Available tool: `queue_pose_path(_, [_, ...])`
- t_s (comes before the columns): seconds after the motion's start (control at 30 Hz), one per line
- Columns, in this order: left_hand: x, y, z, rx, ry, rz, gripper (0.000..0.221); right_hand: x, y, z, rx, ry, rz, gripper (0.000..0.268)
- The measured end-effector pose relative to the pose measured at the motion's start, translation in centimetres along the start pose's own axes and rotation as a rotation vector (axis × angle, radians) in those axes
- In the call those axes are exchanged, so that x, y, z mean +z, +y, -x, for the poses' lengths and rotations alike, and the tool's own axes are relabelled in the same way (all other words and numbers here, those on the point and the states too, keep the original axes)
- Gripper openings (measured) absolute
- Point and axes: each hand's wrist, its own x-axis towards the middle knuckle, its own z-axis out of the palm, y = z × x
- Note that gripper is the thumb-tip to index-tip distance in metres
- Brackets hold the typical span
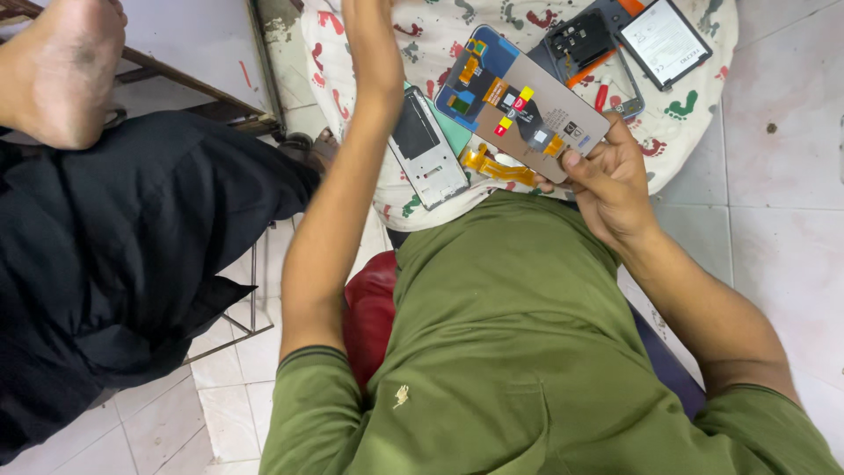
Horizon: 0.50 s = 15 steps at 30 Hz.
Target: The person handles a disassembled smartphone and a replacement screen assembly. They peel protective films from the screen, connect a ribbon cable to the motherboard, and reposition components. The person works on a table with other phone parts and tools nearby.
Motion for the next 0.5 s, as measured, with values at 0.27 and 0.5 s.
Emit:
queue_pose_path(0.27, [4.5,1.4,14.6,-0.105,-0.150,0.247,0.067,4.1,0.9,1.0,0.018,-0.008,0.057,0.043])
queue_pose_path(0.5, [5.3,1.2,14.2,-0.212,-0.105,0.321,0.062,3.2,-1.3,1.3,-0.081,-0.078,0.483,0.038])
